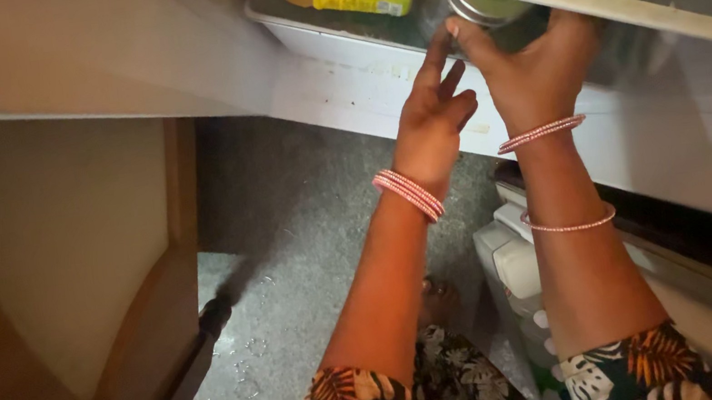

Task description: The person kneels on the floor in front of a small refrigerator, takes bottles of drinks out of the fridge door shelves and places them on the floor, then picks bottles up one at a time and places them back into the fridge door shelves, rearranging them. At the end the person closes the fridge door.

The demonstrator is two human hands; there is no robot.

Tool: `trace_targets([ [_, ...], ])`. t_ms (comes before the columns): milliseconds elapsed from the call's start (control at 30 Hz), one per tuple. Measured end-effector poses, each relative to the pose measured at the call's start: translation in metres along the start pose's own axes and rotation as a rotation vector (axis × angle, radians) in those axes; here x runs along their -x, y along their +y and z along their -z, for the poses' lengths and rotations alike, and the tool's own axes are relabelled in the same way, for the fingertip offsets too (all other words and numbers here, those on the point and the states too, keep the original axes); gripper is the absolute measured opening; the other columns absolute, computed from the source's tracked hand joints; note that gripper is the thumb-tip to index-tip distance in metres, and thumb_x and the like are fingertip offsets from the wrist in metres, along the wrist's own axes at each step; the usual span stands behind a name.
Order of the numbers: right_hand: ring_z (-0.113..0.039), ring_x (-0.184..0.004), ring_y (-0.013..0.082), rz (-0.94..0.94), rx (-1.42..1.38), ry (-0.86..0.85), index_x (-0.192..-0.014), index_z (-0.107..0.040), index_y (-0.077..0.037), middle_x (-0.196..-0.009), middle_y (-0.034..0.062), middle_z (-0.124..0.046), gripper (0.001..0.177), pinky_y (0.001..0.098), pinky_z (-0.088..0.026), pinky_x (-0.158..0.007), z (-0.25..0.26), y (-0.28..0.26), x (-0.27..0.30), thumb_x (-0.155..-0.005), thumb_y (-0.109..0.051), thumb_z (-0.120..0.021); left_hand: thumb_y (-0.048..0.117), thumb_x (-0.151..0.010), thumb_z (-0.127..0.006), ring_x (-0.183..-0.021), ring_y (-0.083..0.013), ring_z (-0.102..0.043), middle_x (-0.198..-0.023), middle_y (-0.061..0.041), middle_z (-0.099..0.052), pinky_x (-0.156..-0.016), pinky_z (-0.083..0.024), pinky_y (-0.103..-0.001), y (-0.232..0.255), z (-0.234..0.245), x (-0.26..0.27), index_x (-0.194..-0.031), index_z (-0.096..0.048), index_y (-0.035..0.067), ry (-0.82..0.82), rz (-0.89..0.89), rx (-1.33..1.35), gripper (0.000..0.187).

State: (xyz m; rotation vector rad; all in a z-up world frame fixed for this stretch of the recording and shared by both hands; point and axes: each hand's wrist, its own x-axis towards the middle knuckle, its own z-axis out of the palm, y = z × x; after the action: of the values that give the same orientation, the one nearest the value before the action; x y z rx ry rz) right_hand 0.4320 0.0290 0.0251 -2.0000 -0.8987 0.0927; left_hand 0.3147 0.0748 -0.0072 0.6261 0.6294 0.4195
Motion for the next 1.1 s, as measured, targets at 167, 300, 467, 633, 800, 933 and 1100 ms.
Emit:
trace_targets([
  [167,-0.059,-0.123,0.0314,-0.028,0.07,0.041,-0.129,-0.061,0.004,-0.13,0.0205,-0.062,0.067,0.0448,-0.048,-0.107,-0.006,0.006,0.01,-0.082,-0.027,-0.098,-0.011,-0.087,-0.048,-0.152,-0.0336,-0.033,-0.171,-0.006,-0.026,-0.1,-0.046,-0.033,0.006,0.004,-0.003,-0.165,-0.024,0.015,0.014,-0.001,-0.028,0.085],
  [300,-0.045,-0.146,0.0299,0.039,-0.01,0.127,-0.156,-0.034,0.001,-0.157,0.0191,-0.042,0.089,0.0426,-0.047,-0.116,-0.004,0.004,0.038,-0.098,-0.03,-0.094,-0.011,-0.088,-0.049,-0.151,-0.0343,-0.035,-0.171,-0.007,-0.026,-0.103,-0.046,-0.035,0.004,0.011,0.009,-0.164,-0.023,0.014,0.049,-0.004,-0.073,0.085],
  [467,-0.047,-0.15,0.0351,-0.174,0.08,0.016,-0.162,-0.036,-0.002,-0.163,0.0207,-0.042,0.062,0.0424,-0.047,-0.117,0.007,-0.026,0.1,-0.111,-0.023,-0.065,-0.002,-0.096,-0.051,-0.154,-0.0333,-0.032,-0.173,-0.009,-0.023,-0.117,-0.037,-0.042,-0.002,0.02,0.076,-0.165,-0.024,0.014,0.078,0.001,-0.016,0.076],
  [633,-0.043,-0.148,0.0411,-0.147,0.153,-0.067,-0.157,-0.038,-0.001,-0.159,0.0238,-0.044,0.057,0.0493,-0.036,-0.124,0.023,-0.072,0.16,-0.106,-0.013,-0.059,0.007,-0.104,-0.045,-0.156,-0.0315,-0.03,-0.171,-0.011,-0.026,-0.123,-0.034,-0.045,-0.01,0.024,0.192,-0.162,-0.028,0.011,0.345,-0.049,-0.212,0.06],
  [800,-0.042,-0.147,0.0423,-0.235,0.11,-0.183,-0.154,-0.041,0.0,-0.157,0.0236,-0.045,0.057,0.0486,-0.036,-0.12,0.05,-0.128,0.206,-0.1,-0.01,-0.057,-0.009,-0.097,-0.045,-0.152,-0.0295,-0.037,-0.167,-0.012,-0.036,-0.119,-0.034,-0.043,-0.012,0.013,0.292,-0.156,-0.039,0.007,0.512,-0.146,-0.348,0.062],
  [933,-0.042,-0.146,0.0418,-0.249,0.102,-0.213,-0.151,-0.044,-0.001,-0.156,0.024,-0.044,0.057,0.0483,-0.036,-0.118,0.078,-0.173,0.214,-0.097,-0.009,-0.059,-0.01,-0.089,-0.043,-0.152,-0.0264,-0.036,-0.165,-0.013,-0.039,-0.118,-0.03,-0.041,0.003,-0.004,0.332,-0.155,-0.042,0.006,0.554,-0.055,-0.356,0.068],
  [1100,-0.033,-0.149,0.0476,-0.059,0.262,-0.206,-0.146,-0.05,-0.008,-0.156,0.0233,-0.041,0.058,0.054,-0.029,-0.118,0.114,-0.229,0.198,-0.089,-0.011,-0.062,0.011,-0.09,-0.062,-0.136,-0.0343,-0.052,-0.16,-0.02,-0.041,-0.115,-0.027,-0.044,0.049,-0.013,0.337,-0.157,-0.03,-0.001,0.237,-0.131,-1.084,0.075],
])
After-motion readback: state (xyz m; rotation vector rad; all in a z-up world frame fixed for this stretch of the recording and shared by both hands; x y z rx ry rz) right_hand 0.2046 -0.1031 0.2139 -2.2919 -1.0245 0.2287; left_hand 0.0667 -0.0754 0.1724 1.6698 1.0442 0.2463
